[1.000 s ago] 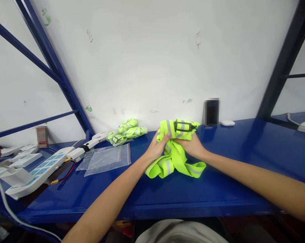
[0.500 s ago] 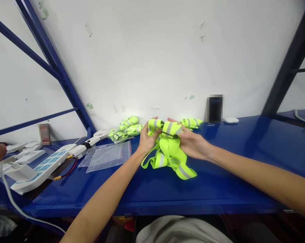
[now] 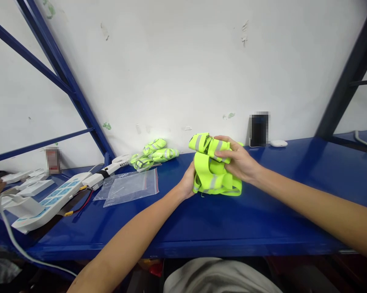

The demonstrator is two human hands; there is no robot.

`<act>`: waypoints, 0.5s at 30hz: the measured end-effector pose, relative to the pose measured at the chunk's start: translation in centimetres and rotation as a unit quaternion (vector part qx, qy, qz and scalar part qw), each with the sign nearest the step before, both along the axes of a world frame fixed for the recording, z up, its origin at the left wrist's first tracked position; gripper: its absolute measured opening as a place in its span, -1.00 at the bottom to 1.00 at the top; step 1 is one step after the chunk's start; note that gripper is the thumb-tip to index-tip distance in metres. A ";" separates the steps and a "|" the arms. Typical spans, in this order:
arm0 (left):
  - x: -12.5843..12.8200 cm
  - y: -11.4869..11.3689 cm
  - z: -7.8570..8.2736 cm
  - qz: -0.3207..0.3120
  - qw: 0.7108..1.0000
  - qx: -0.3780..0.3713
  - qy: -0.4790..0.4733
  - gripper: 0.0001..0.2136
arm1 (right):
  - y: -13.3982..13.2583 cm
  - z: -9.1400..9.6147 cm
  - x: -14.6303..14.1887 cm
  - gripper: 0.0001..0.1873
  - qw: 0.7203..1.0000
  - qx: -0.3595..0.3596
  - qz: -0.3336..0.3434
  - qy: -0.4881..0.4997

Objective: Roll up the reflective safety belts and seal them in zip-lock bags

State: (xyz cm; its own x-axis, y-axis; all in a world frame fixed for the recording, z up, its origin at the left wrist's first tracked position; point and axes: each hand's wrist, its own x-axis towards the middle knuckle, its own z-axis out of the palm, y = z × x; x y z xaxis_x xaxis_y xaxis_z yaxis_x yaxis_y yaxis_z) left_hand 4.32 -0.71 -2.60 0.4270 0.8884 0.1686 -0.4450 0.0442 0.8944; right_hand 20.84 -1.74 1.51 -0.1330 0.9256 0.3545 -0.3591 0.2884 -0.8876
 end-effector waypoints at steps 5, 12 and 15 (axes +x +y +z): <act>-0.1 -0.5 0.5 -0.053 0.997 -0.047 -0.037 -0.35 | 1.0 -0.6 0.6 -0.68 0.977 0.155 -0.104 -0.107; -1.1 1.2 0.3 -0.044 0.996 -0.003 0.073 -0.21 | 2.4 -1.0 2.5 -0.67 0.890 0.289 -0.215 -0.278; -1.9 2.3 0.3 -0.033 0.985 0.004 0.169 -0.36 | 3.1 -1.2 3.2 -0.57 0.876 0.290 -0.251 -0.293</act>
